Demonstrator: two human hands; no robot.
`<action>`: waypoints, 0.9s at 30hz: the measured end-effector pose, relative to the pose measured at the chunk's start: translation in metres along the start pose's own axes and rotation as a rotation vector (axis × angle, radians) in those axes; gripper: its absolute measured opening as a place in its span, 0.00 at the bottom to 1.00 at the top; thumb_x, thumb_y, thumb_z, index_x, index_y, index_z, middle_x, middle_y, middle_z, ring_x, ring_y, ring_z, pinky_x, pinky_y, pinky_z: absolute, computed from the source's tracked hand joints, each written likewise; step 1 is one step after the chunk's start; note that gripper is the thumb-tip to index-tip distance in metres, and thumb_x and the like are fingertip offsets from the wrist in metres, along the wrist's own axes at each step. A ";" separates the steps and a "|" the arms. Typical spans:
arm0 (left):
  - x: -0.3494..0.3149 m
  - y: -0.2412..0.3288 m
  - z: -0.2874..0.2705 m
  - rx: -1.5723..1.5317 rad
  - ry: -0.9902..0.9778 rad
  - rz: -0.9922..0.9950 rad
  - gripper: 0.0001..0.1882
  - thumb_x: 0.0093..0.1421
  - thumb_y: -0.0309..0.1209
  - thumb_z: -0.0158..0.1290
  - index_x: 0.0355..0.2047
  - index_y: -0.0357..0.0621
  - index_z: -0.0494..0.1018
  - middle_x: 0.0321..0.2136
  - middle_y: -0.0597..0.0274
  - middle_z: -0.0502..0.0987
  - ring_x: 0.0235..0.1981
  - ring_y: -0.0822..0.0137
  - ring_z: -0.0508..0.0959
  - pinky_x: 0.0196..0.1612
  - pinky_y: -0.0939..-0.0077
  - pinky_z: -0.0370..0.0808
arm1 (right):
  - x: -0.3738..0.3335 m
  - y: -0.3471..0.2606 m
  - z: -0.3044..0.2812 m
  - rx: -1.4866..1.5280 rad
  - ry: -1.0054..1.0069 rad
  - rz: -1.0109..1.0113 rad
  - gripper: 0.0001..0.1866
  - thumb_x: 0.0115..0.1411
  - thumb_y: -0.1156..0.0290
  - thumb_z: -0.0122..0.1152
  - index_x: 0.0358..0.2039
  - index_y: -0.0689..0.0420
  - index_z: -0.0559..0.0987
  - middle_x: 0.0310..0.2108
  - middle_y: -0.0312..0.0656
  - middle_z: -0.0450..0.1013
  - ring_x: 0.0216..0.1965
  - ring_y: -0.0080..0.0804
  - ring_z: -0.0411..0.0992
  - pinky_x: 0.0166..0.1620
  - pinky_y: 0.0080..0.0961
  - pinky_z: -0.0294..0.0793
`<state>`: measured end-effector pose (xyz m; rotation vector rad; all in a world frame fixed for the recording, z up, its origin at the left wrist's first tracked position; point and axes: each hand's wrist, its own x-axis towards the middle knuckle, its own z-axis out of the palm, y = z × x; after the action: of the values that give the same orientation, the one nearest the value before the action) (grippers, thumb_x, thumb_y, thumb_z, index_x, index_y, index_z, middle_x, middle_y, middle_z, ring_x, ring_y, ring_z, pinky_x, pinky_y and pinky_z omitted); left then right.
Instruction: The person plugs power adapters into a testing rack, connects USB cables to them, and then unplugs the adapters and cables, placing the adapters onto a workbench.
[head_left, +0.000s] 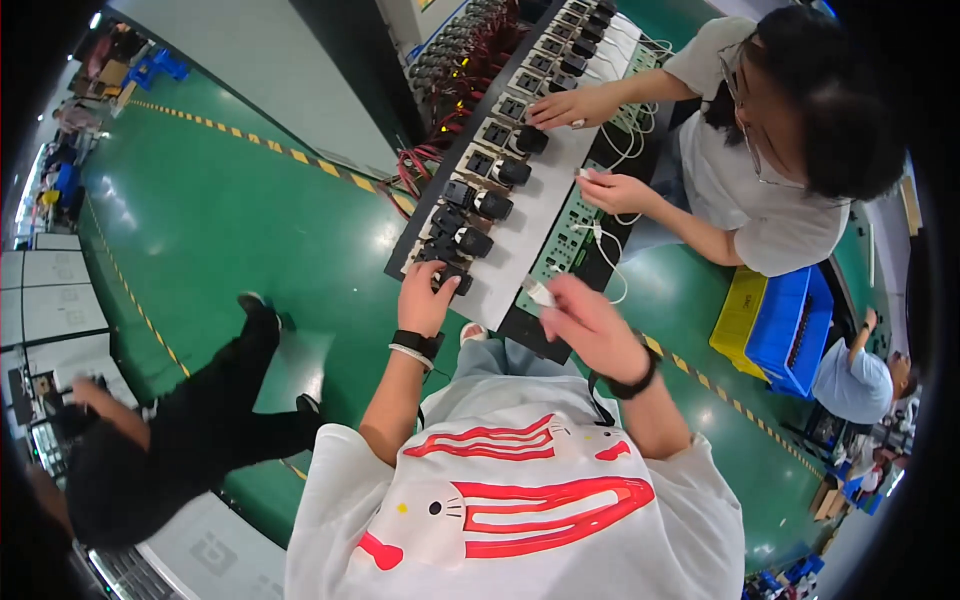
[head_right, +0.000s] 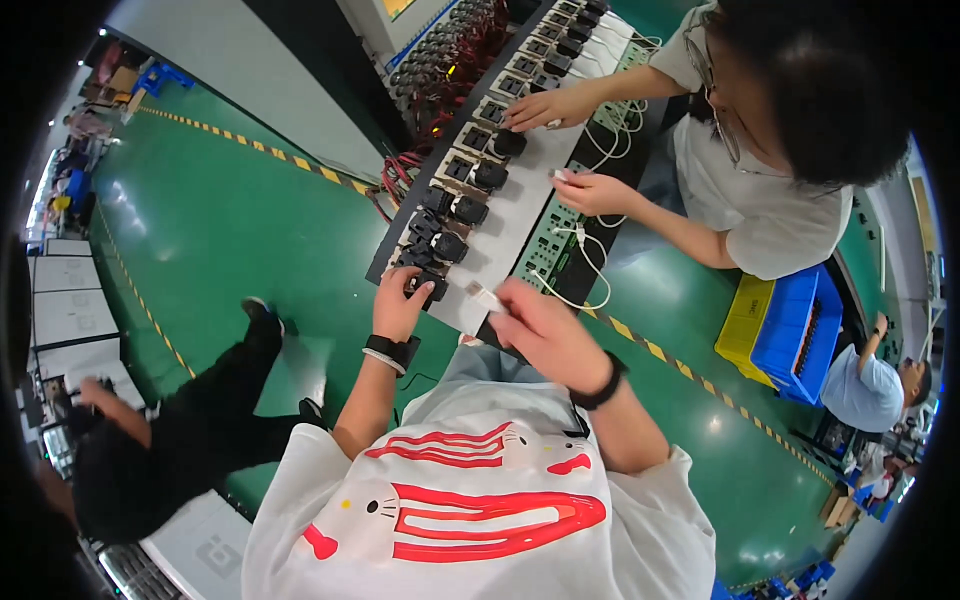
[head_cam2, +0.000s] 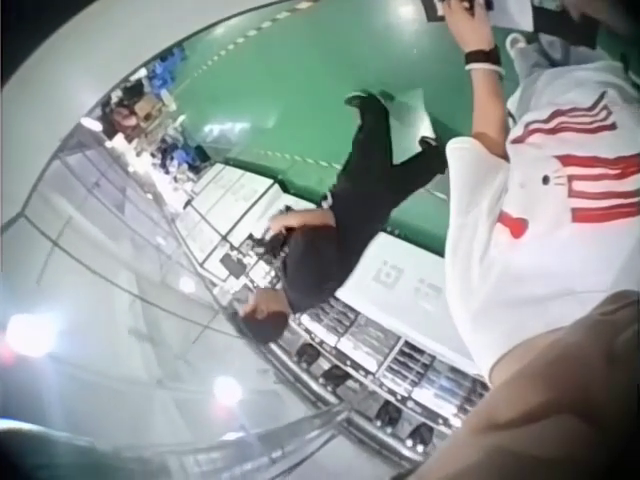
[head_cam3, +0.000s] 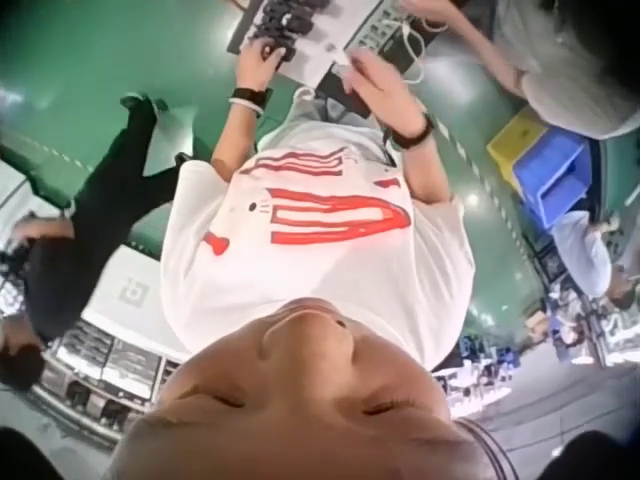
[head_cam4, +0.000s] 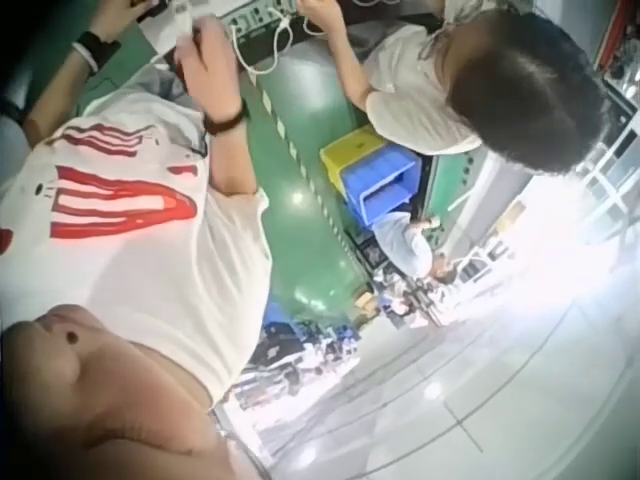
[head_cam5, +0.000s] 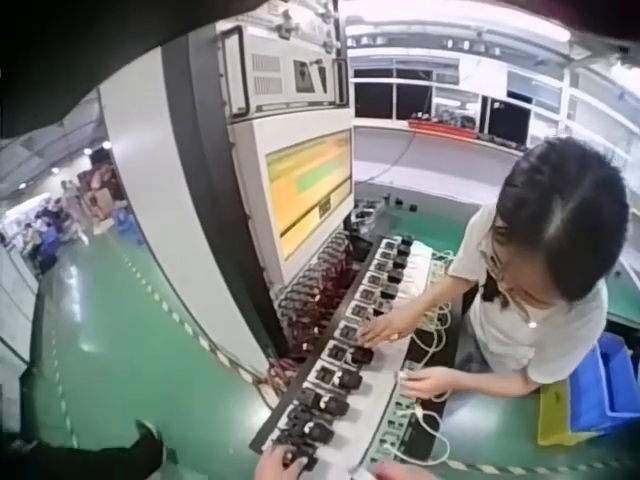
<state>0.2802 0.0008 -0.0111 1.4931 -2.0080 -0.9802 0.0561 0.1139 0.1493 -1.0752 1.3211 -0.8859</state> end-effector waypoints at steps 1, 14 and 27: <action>0.000 0.001 0.000 0.018 0.008 0.006 0.17 0.50 0.35 0.59 0.38 0.39 0.74 0.35 0.53 0.73 0.35 0.54 0.74 0.38 0.66 0.72 | 0.020 0.023 0.010 0.193 -0.035 0.127 0.09 0.62 0.66 0.49 0.31 0.59 0.70 0.26 0.34 0.66 0.27 0.21 0.63 0.31 0.17 0.64; 0.009 0.020 -0.001 0.097 -0.020 -0.136 0.14 0.47 0.27 0.62 0.33 0.36 0.75 0.30 0.54 0.73 0.30 0.60 0.76 0.36 0.70 0.73 | 0.102 0.190 0.067 0.191 -0.007 0.194 0.19 0.65 0.59 0.43 0.22 0.56 0.71 0.19 0.32 0.63 0.23 0.23 0.60 0.31 0.23 0.62; 0.013 0.015 -0.007 0.085 -0.085 -0.173 0.13 0.45 0.27 0.63 0.31 0.36 0.74 0.29 0.54 0.73 0.26 0.57 0.77 0.32 0.67 0.73 | 0.111 0.163 0.080 -0.061 0.068 0.239 0.21 0.63 0.58 0.46 0.24 0.64 0.73 0.19 0.50 0.69 0.24 0.41 0.67 0.32 0.35 0.65</action>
<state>0.2715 -0.0109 0.0041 1.7210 -2.0280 -1.0546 0.1304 0.0643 -0.0433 -0.9171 1.5057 -0.7129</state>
